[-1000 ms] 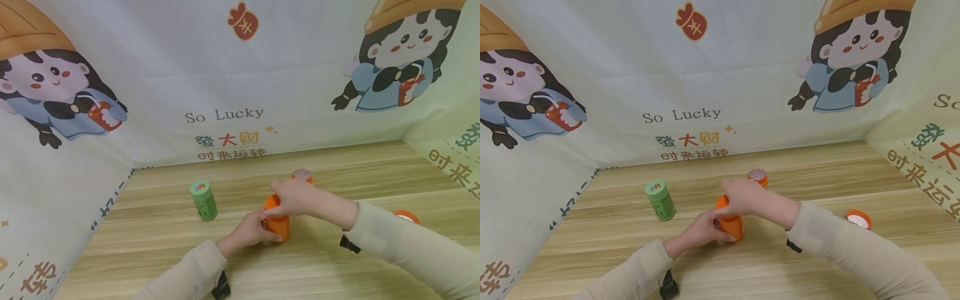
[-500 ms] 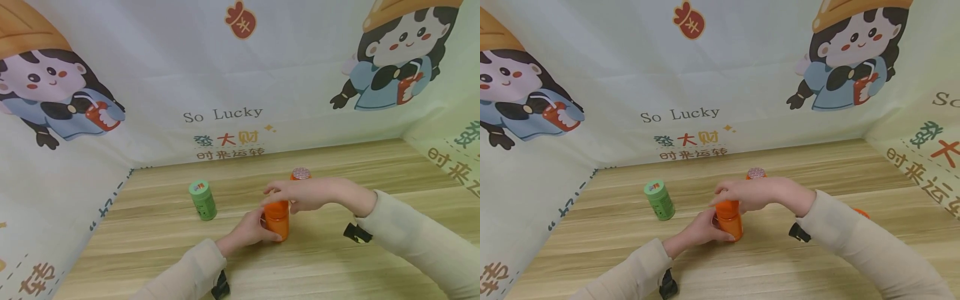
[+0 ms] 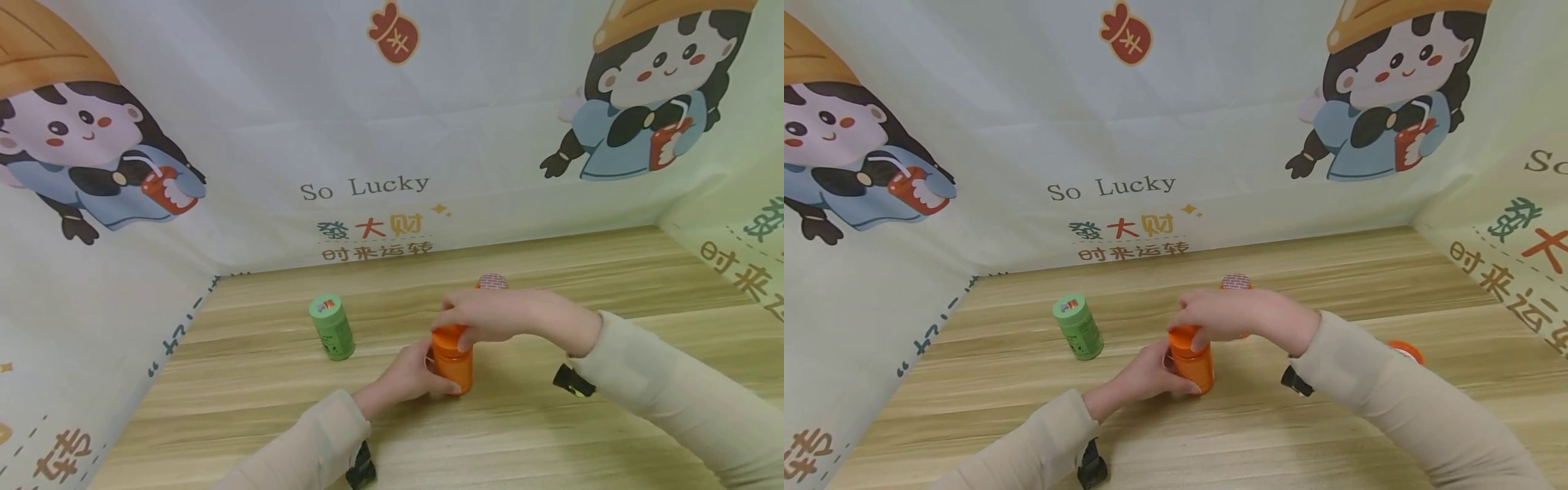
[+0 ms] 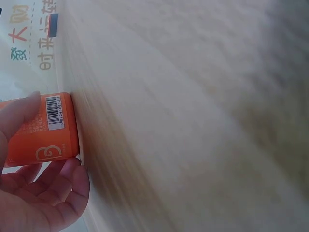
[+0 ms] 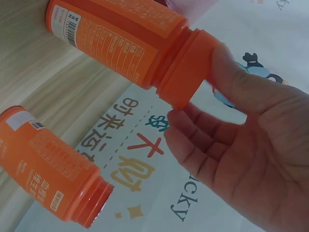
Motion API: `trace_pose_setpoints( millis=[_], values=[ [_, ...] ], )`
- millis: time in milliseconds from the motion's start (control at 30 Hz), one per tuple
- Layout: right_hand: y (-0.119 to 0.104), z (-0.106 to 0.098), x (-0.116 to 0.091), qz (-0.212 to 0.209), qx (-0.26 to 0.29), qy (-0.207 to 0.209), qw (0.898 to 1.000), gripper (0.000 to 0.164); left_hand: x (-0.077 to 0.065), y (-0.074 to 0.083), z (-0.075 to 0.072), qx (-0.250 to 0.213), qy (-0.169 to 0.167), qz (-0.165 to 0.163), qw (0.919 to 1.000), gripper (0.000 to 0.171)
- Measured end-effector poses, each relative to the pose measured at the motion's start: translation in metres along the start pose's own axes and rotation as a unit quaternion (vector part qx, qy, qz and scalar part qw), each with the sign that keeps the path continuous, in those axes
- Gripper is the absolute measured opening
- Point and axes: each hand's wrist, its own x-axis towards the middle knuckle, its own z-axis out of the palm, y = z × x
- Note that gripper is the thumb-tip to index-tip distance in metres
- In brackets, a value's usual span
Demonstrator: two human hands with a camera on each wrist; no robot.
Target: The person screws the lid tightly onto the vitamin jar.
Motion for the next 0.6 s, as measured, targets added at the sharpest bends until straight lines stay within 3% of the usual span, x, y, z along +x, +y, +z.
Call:
trace_pose_setpoints(
  millis=[167,333,600],
  values=[
    [-0.007,0.003,0.005,0.083,0.007,0.012,0.996,0.041,0.000,0.000,0.000,-0.004,-0.002,0.000,1.0000,0.052],
    [-0.012,0.009,0.011,0.143,-0.021,0.038,0.989,0.041,-0.001,0.000,0.000,-0.012,-0.002,0.004,0.9999,0.051],
    [-0.012,0.015,0.013,0.207,-0.059,0.067,0.974,0.054,-0.001,-0.001,0.000,-0.003,-0.001,0.015,0.9999,0.052]
  ],
)
